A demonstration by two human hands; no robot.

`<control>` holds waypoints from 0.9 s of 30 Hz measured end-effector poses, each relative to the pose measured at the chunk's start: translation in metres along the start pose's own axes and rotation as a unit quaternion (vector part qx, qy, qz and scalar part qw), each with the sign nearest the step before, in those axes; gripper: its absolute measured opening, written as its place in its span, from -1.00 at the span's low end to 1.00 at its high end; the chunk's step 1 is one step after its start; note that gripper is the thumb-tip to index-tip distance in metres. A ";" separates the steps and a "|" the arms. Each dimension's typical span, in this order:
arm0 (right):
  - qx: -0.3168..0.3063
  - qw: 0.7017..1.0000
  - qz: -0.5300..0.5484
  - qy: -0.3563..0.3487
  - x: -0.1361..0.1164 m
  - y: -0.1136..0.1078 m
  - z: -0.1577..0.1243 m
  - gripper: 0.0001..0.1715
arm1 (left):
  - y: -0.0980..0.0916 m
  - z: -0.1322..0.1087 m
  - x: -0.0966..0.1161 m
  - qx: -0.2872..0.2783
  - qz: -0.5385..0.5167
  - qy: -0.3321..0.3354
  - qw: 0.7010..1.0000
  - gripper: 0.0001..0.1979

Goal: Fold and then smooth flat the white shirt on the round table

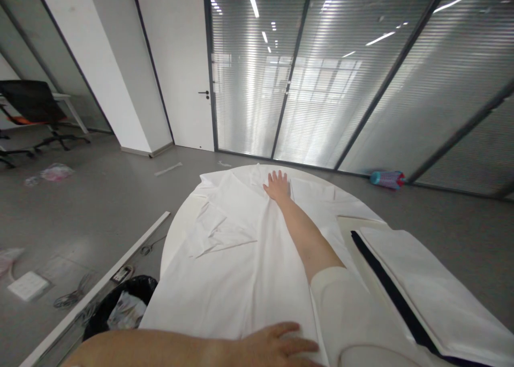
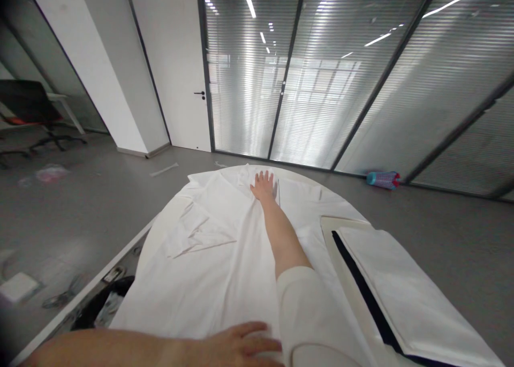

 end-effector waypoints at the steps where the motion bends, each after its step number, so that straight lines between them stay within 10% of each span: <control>1: 0.009 1.000 -0.006 -0.019 -0.009 -0.008 -0.002 -0.29 | -0.026 -0.008 -0.006 0.005 -0.035 -0.065 0.997 -0.69; 6: 0.003 0.996 0.011 -0.093 -0.077 -0.034 -0.012 -0.43 | -0.115 -0.114 -0.032 0.086 -0.011 -0.449 0.889 -0.72; 14: -0.058 0.984 0.057 -0.161 -0.189 -0.031 -0.031 -0.50 | -0.077 -0.276 -0.001 0.107 0.005 -0.723 0.683 -0.35; 19: -0.075 0.982 0.081 -0.156 -0.209 -0.027 -0.030 -0.47 | -0.079 -0.282 0.009 0.051 -0.102 -0.774 0.623 -0.37; 27: -0.105 0.980 0.153 -0.075 -0.204 -0.023 -0.011 -0.46 | -0.125 -0.255 0.008 0.050 -0.117 -0.760 0.637 -0.70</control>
Point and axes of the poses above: each hand's wrist, its own z-axis towards the middle knuckle, its own y-axis out of the palm, x = y × z, the point moved 5 cm from there along z, towards the middle knuckle, and after that the axes turned 5 degrees about y, right-handed, at the moved point
